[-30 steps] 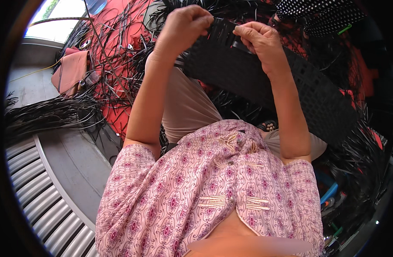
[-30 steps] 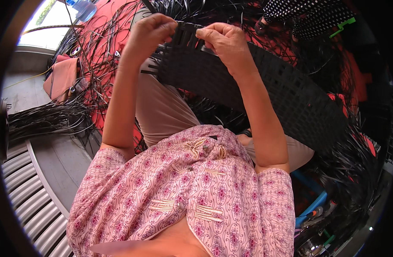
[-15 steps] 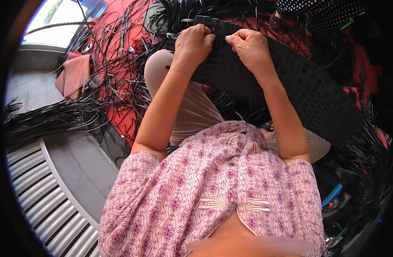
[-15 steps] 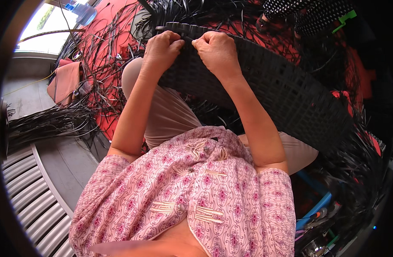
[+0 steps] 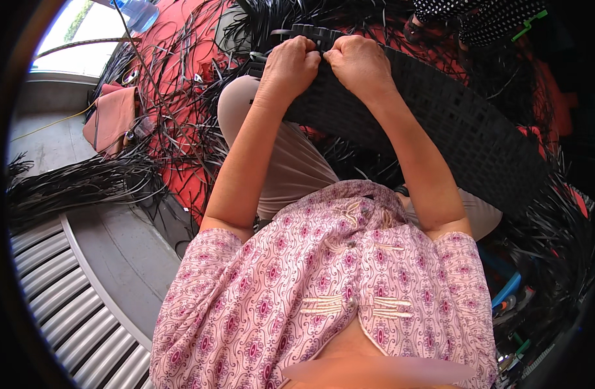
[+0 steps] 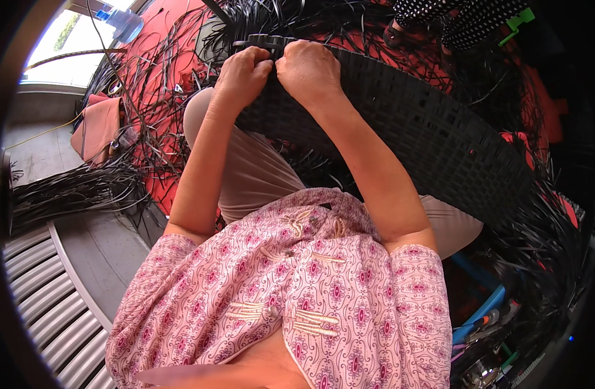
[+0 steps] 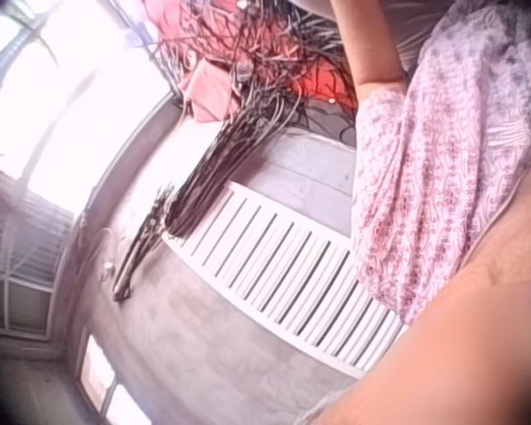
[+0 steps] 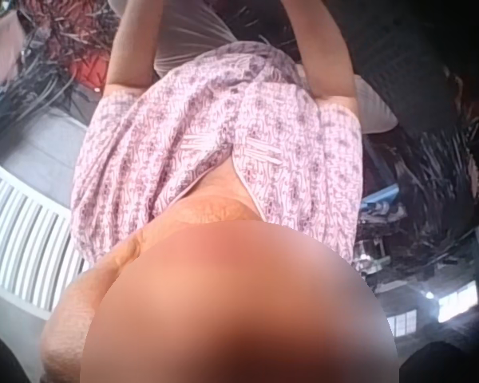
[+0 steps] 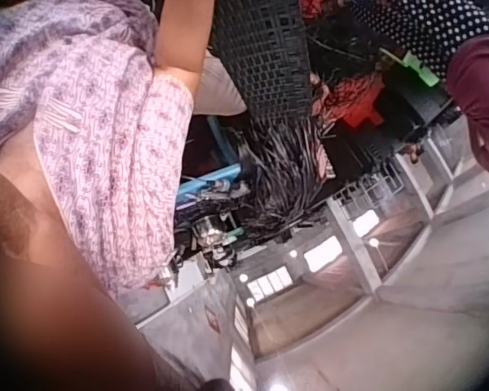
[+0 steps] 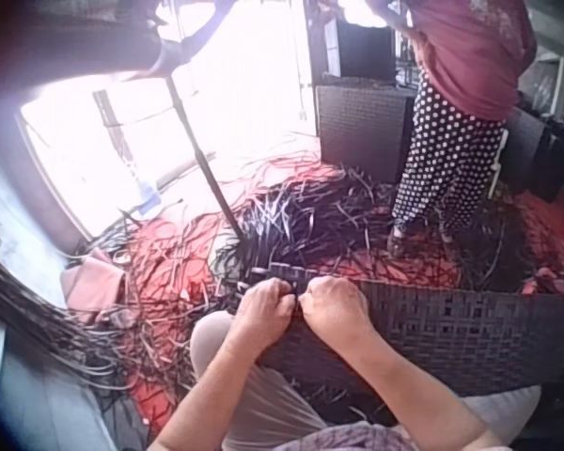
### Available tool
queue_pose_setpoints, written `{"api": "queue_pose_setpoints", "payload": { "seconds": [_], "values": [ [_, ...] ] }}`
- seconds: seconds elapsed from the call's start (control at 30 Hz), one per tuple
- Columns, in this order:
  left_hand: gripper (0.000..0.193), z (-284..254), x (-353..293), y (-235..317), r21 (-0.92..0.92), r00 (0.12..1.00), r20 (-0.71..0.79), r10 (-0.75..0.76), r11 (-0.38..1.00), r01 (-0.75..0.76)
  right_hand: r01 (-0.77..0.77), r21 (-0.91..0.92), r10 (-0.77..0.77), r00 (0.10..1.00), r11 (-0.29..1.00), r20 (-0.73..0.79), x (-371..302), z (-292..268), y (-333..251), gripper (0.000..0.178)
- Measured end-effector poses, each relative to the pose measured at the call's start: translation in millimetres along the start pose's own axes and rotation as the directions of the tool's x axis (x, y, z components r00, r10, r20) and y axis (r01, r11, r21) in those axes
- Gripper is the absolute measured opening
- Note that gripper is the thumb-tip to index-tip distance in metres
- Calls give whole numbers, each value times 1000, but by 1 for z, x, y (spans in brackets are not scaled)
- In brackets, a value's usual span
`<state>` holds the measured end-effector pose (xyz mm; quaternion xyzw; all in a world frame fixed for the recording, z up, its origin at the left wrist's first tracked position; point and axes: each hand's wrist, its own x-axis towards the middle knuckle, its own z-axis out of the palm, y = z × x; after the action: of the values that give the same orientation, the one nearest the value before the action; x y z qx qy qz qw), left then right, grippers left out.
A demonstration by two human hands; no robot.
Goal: The person weaves black strips through a frame to create a textured panel, using their hands to thread and tighten the material.
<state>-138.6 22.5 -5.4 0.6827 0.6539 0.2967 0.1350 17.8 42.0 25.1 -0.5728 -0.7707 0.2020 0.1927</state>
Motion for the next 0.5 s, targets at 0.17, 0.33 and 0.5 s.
{"api": "queue_pose_setpoints", "payload": {
  "seconds": [0.17,0.33,0.5],
  "values": [
    [31,-7,9,-13,-105,991,133,0,994,14,45,-102,-46,999,994,-5,7,2,-2,25],
    [31,-16,12,-16,-173,981,179,-79,979,110,83,-176,-89,996,981,-26,7,2,-4,25],
    [26,-26,9,-21,-365,967,203,-153,905,219,99,-131,-99,995,986,3,2,0,-9,27]
  ]
}}
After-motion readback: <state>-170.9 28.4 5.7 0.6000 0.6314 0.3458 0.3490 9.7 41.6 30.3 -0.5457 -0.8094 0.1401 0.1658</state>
